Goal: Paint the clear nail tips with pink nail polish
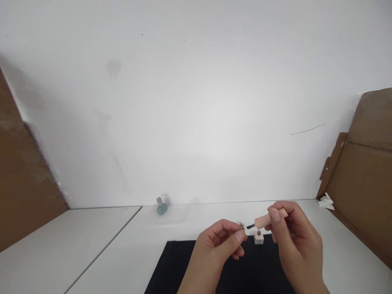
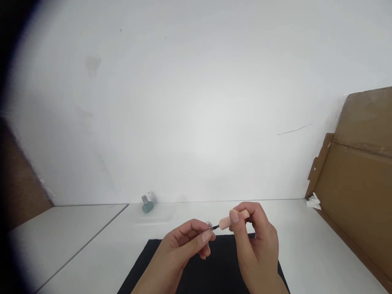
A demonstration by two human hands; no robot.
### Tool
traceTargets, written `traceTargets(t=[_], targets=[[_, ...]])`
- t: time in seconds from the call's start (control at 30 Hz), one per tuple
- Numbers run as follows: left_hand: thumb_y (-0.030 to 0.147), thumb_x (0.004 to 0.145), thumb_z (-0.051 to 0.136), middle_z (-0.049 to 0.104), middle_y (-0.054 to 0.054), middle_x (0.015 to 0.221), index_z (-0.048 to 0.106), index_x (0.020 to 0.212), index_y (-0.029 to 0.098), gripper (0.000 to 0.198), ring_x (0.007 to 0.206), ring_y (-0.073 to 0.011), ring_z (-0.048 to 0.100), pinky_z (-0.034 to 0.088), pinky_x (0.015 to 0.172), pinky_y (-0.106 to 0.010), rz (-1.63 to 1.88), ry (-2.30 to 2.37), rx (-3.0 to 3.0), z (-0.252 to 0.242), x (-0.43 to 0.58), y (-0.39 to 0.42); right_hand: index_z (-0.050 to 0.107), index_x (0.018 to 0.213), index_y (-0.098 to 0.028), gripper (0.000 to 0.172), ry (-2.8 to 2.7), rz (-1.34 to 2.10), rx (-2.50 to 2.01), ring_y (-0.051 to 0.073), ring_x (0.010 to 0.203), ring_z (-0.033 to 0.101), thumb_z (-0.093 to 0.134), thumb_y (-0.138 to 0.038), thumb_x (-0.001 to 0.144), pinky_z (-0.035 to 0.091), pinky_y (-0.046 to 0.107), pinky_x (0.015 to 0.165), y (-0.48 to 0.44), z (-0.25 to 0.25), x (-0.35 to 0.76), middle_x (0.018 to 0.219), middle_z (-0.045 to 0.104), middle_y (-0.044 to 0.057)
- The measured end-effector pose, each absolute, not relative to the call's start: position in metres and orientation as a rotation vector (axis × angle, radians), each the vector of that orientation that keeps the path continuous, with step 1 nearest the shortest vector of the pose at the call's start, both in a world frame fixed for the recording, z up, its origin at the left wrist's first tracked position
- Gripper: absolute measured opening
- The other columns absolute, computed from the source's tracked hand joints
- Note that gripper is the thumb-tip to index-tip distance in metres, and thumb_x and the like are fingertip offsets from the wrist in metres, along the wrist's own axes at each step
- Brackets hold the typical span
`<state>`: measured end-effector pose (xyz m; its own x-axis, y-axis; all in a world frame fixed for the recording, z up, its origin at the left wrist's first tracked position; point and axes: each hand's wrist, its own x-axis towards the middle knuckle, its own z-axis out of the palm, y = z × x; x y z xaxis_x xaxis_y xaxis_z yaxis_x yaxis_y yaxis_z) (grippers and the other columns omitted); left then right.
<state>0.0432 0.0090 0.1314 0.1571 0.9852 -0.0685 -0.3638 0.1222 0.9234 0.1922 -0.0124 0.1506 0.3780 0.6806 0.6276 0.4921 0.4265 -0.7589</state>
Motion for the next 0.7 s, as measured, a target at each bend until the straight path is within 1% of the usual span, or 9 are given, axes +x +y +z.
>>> traceTargets(t=[0.07,0.17,0.27,0.4,0.5,0.63,0.7], targets=[[0.042,0.06,0.097,0.074,-0.002,0.066,0.077,0.069,0.018,0.033,0.055,-0.0127,0.061,0.047,0.058,-0.024,1.191,0.856,0.926,0.13,0.0434,0.0092,0.064,0.08,-0.025,0.031,-1.277,0.173,-1.208,0.014,0.046,0.051,0.059,-0.051,0.098,0.048,0.024,0.05,-0.0125,0.1497,0.192,0.062,0.071,-0.002],[0.044,0.06,0.097,0.074,-0.002,0.068,0.077,0.069,0.017,0.034,0.055,-0.0123,0.061,0.047,0.059,-0.025,1.19,0.825,0.933,0.1294,0.0429,0.0092,0.063,0.078,-0.025,0.032,-1.264,0.187,-1.227,0.014,0.049,0.055,0.06,-0.051,0.096,0.048,0.024,0.052,-0.01,0.1499,0.1929,0.063,0.072,-0.002],[0.044,0.06,0.097,0.074,-0.001,0.07,0.076,0.067,0.018,0.034,0.056,-0.0121,0.061,0.048,0.06,-0.025,1.188,0.847,0.93,0.1312,0.0422,0.0082,0.062,0.079,-0.025,0.034,-1.208,0.209,-1.252,0.014,0.049,0.056,0.06,-0.054,0.097,0.047,0.023,0.049,-0.0099,0.1511,0.1934,0.064,0.074,-0.001],[0.038,0.058,0.097,0.066,0.002,0.06,0.076,0.067,0.02,0.029,0.06,-0.0144,0.061,0.047,0.062,-0.025,1.203,0.928,0.953,0.1338,0.0435,0.006,0.065,0.08,-0.025,0.036,-1.201,0.191,-1.227,0.014,0.046,0.054,0.06,-0.056,0.096,0.049,0.024,0.048,-0.0142,0.1492,0.1924,0.059,0.071,-0.001],[0.036,0.057,0.097,0.065,0.002,0.058,0.075,0.066,0.02,0.029,0.06,-0.0146,0.058,0.047,0.061,-0.025,1.231,0.944,0.975,0.1353,0.0453,0.0051,0.066,0.081,-0.025,0.036,-1.239,0.173,-1.208,0.014,0.045,0.053,0.061,-0.057,0.095,0.05,0.025,0.05,-0.0136,0.1471,0.1927,0.055,0.068,-0.002],[0.038,0.058,0.096,0.065,0.002,0.058,0.074,0.065,0.021,0.03,0.061,-0.0151,0.057,0.046,0.061,-0.024,1.27,0.965,0.966,0.1364,0.046,0.0046,0.064,0.079,-0.026,0.035,-1.209,0.161,-1.27,0.015,0.049,0.058,0.061,-0.056,0.095,0.049,0.024,0.049,-0.0096,0.1484,0.1949,0.066,0.075,-0.001],[0.039,0.06,0.096,0.065,0.002,0.059,0.073,0.066,0.021,0.029,0.062,-0.0152,0.057,0.046,0.062,-0.024,1.293,0.968,0.974,0.1349,0.0459,0.0045,0.064,0.08,-0.025,0.035,-1.168,0.172,-1.282,0.015,0.051,0.059,0.06,-0.056,0.096,0.049,0.023,0.048,-0.0098,0.1491,0.1955,0.065,0.074,-0.001]])
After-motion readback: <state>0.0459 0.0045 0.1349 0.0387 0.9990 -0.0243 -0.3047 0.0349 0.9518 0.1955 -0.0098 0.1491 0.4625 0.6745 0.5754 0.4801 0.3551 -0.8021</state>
